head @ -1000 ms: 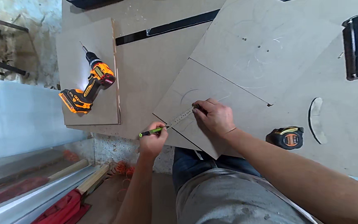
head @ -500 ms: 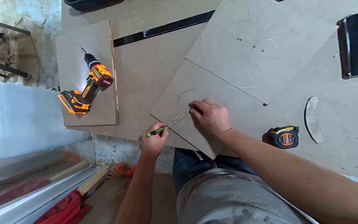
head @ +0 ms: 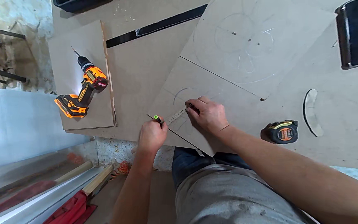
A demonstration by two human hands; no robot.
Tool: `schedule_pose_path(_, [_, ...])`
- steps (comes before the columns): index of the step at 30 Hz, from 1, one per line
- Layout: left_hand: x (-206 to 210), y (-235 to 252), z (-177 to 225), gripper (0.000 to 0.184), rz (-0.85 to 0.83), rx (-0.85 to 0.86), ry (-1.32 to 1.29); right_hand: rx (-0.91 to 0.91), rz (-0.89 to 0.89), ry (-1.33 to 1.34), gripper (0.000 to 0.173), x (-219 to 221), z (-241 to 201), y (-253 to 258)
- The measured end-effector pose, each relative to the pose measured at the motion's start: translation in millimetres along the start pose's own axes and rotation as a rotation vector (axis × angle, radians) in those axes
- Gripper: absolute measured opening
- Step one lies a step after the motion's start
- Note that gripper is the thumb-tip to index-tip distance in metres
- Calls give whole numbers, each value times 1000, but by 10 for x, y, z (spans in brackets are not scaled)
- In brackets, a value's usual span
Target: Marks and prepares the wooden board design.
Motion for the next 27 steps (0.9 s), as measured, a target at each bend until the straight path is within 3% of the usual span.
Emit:
schedule_pose_path(3, [-41, 64, -28, 22, 32, -34, -19, 3, -10, -6, 28, 9, -1, 0])
schedule_pose_path(8, [-39, 34, 49, 20, -63, -42, -9, 8, -2, -14, 27, 16, 0, -7])
schedule_pose_path(14, [-72, 126, 25, 20, 41, -64, -30, 13, 7, -12, 26, 6, 9, 1])
schedule_pose_path(20, [-83, 29, 112, 24, -99, -94, 4, 28, 29, -2, 26, 26, -35, -17])
schedule_pose_path(25, [-50, 97, 36, 22, 31, -91, -17, 37, 54, -28, 24, 52, 12, -4])
schedule_pose_path(27, [-49, 91, 39, 23, 6, -94, -18, 33, 58, -34, 24, 69, 18, -8])
Point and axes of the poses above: each hand's wrist, its own y-axis towards the middle knuckle, its own x-axis out of the palm, z = x × y, the point moved 1 cm from there along y, towards the middle knuckle, and after that the axes turned 6 degrees about x, right-handed, at the moved point
